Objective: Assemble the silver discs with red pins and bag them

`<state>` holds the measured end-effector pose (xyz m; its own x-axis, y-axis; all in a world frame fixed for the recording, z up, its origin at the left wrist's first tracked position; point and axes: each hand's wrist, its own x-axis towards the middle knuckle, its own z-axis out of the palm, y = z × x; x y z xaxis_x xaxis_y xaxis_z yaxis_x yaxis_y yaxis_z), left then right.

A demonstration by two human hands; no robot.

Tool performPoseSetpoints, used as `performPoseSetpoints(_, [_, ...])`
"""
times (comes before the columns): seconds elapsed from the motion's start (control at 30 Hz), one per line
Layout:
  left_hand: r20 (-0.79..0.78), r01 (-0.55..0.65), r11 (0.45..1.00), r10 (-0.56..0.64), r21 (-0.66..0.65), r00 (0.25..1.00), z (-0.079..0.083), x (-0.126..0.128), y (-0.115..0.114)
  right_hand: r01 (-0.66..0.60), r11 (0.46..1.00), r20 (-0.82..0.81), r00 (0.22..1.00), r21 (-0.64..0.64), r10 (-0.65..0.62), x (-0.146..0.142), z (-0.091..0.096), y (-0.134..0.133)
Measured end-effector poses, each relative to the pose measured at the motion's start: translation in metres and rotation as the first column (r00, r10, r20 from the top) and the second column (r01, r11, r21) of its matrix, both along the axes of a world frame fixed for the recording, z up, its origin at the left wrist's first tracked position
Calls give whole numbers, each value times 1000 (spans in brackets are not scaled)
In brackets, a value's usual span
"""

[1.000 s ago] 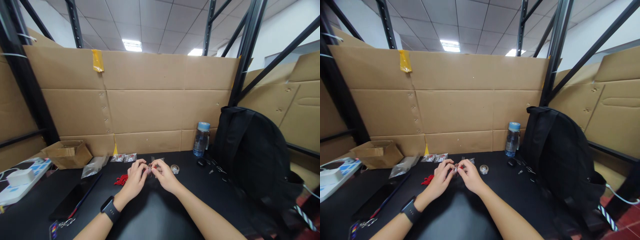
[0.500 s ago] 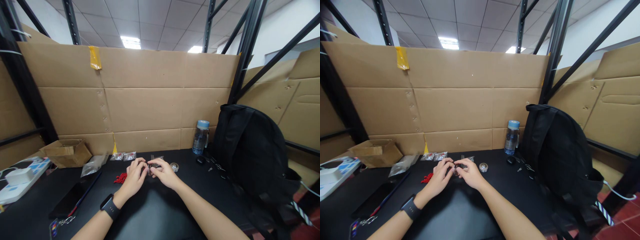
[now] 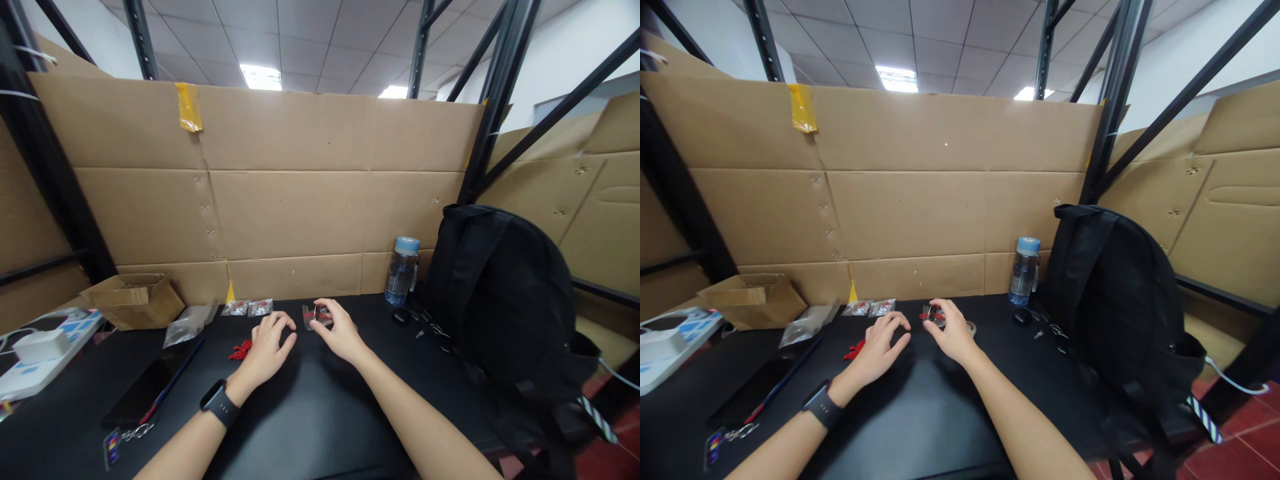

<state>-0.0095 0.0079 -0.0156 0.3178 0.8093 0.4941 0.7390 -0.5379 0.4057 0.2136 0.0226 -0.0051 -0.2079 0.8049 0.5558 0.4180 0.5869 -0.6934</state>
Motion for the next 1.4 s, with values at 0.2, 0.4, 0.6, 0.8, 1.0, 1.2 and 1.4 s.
performPoseSetpoints(0.2, [-58, 0, 1000, -2, -32, 998, -9, -3, 6, 122, 992, 367, 923, -7, -111, 6, -10, 7])
performPoseSetpoints(0.4, [-39, -7, 1000, 6, -20, 999, -7, -7, 8, -26, 995, 418, 906, -94, 63, 2, -11, 4])
performPoseSetpoints(0.6, [22, 43, 996, -41, -76, 999, -6, -15, 13, -275, 938, 288, 899, -213, 329, 4, 1, -5])
performPoseSetpoints(0.8, [-100, 180, 961, -204, -209, 974, 0, -17, 12, -273, 929, 169, 932, -249, 320, 3, -5, -2])
performPoseSetpoints(1.0, [-224, 251, 937, -307, -243, 925, 5, -18, 7, -196, 956, 229, 942, -221, 246, 4, -11, 3])
performPoseSetpoints(1.2, [-253, 197, 963, -240, -186, 937, 2, -13, 4, -200, 949, 247, 933, -244, 260, 5, -11, 4])
performPoseSetpoints(1.4, [-220, 311, 915, -369, -258, 903, 6, -14, 4, -153, 964, 294, 932, -216, 213, 4, -10, 3])
